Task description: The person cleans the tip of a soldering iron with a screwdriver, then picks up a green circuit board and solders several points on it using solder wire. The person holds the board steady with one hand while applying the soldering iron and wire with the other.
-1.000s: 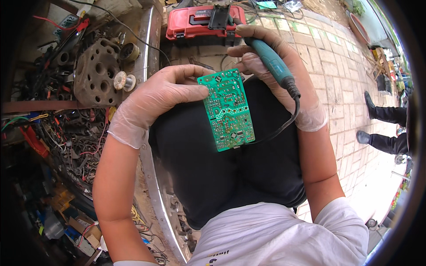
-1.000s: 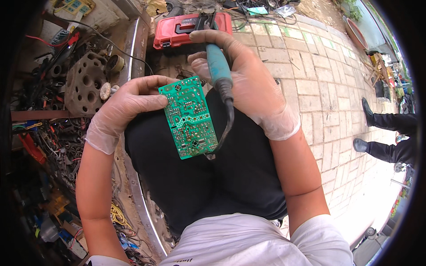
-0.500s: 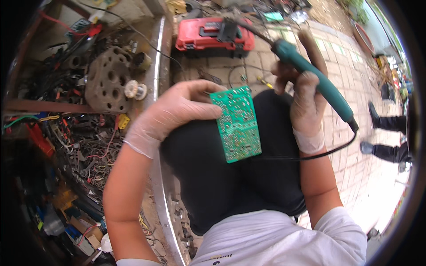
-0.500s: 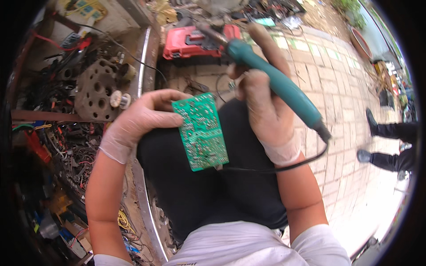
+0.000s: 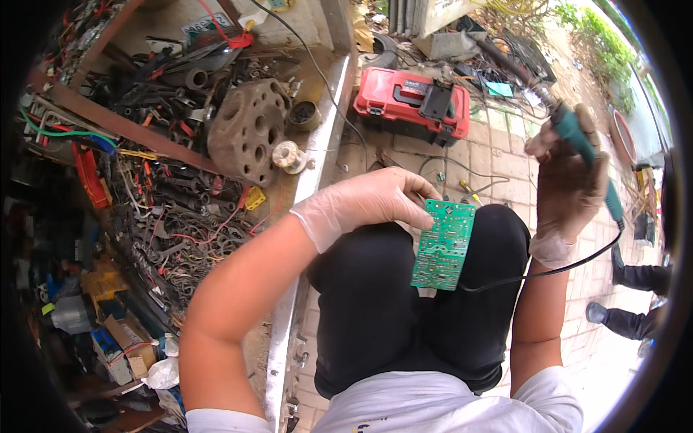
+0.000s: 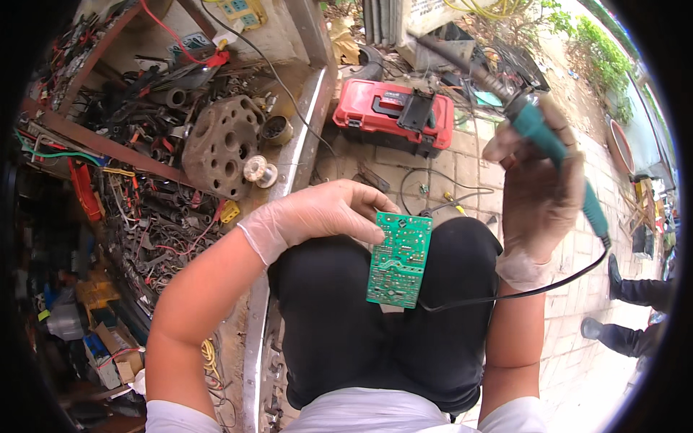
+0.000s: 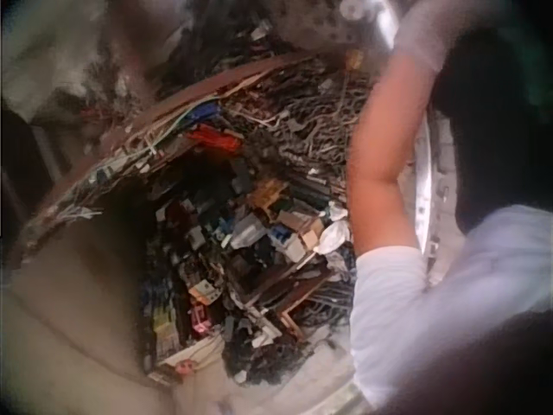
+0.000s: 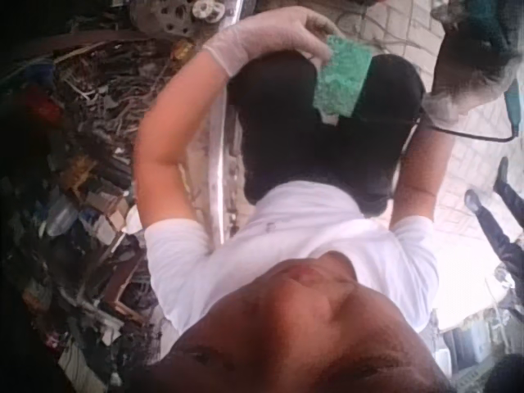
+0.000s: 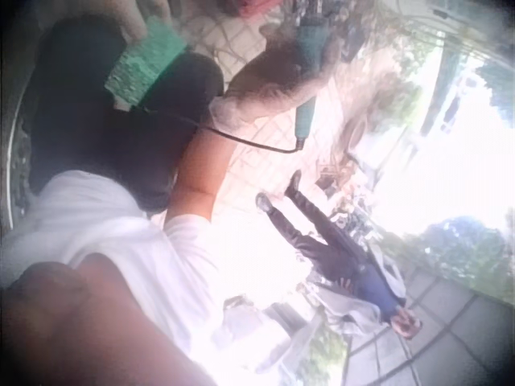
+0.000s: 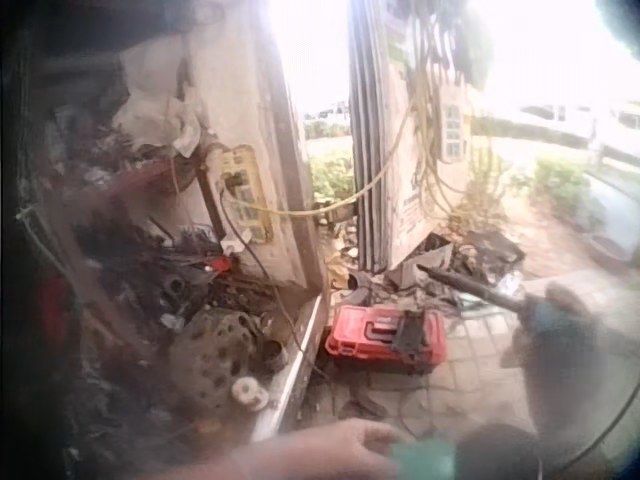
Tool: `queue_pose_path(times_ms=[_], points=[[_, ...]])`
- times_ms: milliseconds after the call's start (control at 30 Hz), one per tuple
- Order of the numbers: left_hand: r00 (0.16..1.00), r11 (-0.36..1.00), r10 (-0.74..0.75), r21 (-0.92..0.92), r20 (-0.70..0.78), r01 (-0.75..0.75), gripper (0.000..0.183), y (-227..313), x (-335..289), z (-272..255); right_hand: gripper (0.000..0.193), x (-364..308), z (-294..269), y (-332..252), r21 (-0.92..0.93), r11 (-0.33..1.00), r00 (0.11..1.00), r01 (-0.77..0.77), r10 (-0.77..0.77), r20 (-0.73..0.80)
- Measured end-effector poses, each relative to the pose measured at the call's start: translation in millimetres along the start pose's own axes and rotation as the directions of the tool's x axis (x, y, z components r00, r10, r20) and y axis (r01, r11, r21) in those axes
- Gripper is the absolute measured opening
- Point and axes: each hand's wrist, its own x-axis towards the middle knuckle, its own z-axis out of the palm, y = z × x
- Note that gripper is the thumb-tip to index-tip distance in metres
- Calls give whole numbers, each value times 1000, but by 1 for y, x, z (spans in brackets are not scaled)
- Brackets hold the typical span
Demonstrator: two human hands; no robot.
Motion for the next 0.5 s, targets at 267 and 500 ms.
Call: queue_pose_path(times_ms=[267,500], points=[[994,994,-110,-13,5,110,54,-6,0,-7,67,48,5,-30,33,999,955,-22,11,296],[998,989,-55,-141,-20,52,51,-6,-3,-10,55,85,49,-4,-184,983,980,28,9,199]])
